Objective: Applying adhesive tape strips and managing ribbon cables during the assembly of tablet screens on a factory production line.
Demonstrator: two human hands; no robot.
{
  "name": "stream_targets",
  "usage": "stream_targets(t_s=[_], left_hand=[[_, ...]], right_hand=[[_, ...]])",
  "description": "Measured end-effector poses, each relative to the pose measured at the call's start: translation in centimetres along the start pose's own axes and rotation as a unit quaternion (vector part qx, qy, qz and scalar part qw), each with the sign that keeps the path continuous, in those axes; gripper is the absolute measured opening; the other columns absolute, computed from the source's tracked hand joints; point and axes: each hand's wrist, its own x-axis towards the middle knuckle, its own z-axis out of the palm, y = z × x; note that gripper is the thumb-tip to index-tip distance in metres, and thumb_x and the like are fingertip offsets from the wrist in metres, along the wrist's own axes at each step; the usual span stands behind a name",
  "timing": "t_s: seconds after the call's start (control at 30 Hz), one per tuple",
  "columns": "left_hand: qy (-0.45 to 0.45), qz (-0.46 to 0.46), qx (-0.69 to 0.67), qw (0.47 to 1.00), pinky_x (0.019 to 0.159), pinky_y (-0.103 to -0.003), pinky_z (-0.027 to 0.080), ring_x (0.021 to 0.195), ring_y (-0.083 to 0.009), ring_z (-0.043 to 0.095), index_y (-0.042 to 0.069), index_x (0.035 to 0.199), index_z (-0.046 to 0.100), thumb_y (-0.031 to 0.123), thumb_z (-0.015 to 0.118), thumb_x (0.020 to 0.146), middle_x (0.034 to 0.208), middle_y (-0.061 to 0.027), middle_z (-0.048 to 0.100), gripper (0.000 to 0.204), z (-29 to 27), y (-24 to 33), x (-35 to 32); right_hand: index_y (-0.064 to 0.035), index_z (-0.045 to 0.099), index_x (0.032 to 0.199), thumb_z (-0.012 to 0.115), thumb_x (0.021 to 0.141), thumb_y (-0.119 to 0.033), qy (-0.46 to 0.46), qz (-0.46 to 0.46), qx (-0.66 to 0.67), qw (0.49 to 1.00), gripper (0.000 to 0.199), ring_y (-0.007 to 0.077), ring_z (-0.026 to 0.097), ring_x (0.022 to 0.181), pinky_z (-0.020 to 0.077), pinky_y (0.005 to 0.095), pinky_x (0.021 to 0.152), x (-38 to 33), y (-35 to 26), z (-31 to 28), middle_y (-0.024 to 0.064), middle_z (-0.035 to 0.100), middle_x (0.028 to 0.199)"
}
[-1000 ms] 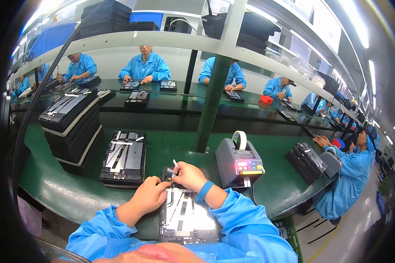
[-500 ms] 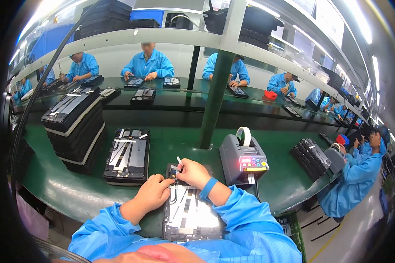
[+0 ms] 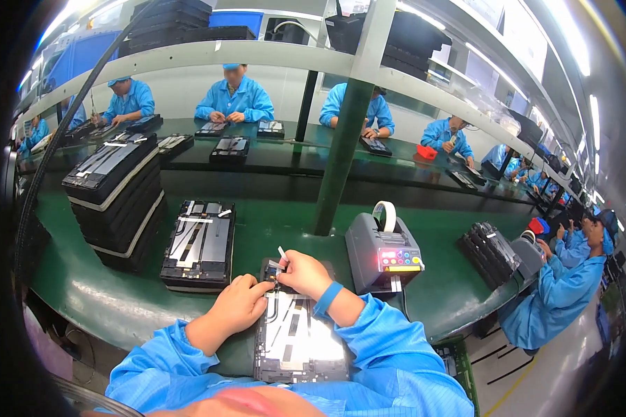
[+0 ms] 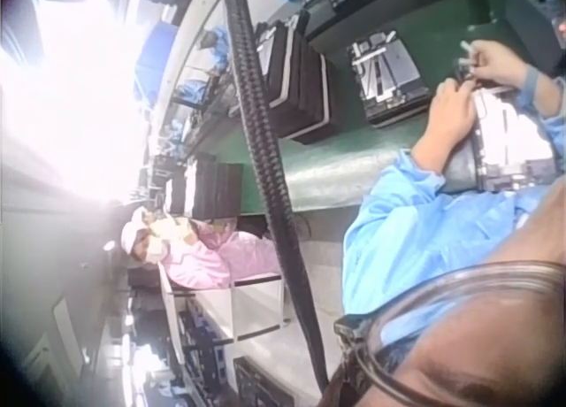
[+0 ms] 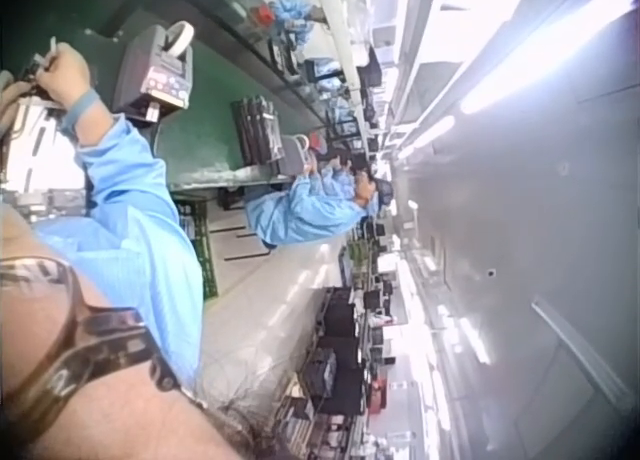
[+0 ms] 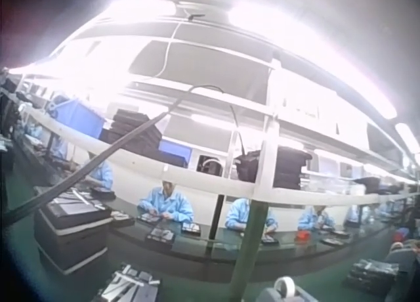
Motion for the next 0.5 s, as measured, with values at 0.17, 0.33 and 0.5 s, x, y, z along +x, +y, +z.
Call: stream_targets(t_s=[0.17, 0.33, 0.5], left_hand=[[-0.004, -0.007, -0.002, 1.000, 0.078, -0.041, 0.045, 0.089, -0.0296, 0.052, 0.012, 0.113, 0.060, 0.017, 0.054, 0.081, 0.089, -0.0116, 0.051, 0.033, 0.09, -0.12, -0.16], [-0.003, -0.007, -0.001, 1.000, 0.079, -0.040, 0.045, 0.089, -0.0293, 0.052, 0.012, 0.113, 0.060, 0.017, 0.054, 0.081, 0.089, -0.0115, 0.051, 0.033, -0.02, 0.05, -0.28], [-0.006, -0.011, -0.003, 1.000, 0.079, -0.040, 0.045, 0.088, -0.0292, 0.052, 0.012, 0.113, 0.059, 0.017, 0.053, 0.081, 0.088, -0.0114, 0.050, 0.033, -0.03, 0.16, -0.29]], right_hand=[[-0.0047, 0.057, 0.088, 0.069, 0.072, -0.016, 0.000, -0.001, -0.006, 1.000, 0.023, 0.0162, 0.058, 0.059, 0.0450, 0.0309, 0.055, 0.09, 0.18, 0.16, 0.0045, 0.058, 0.065], [-0.0047, 0.057, 0.088, 0.069, 0.072, -0.016, 0.004, -0.015, -0.016, 1.000, 0.023, 0.0164, 0.058, 0.059, 0.0450, 0.0310, 0.054, 0.16, 0.30, 0.22, 0.0047, 0.058, 0.066], [-0.0048, 0.057, 0.087, 0.069, 0.072, -0.016, 0.004, -0.017, -0.005, 1.000, 0.023, 0.0165, 0.058, 0.059, 0.0450, 0.0310, 0.054, 0.02, 0.26, 0.25, 0.0045, 0.058, 0.066]])
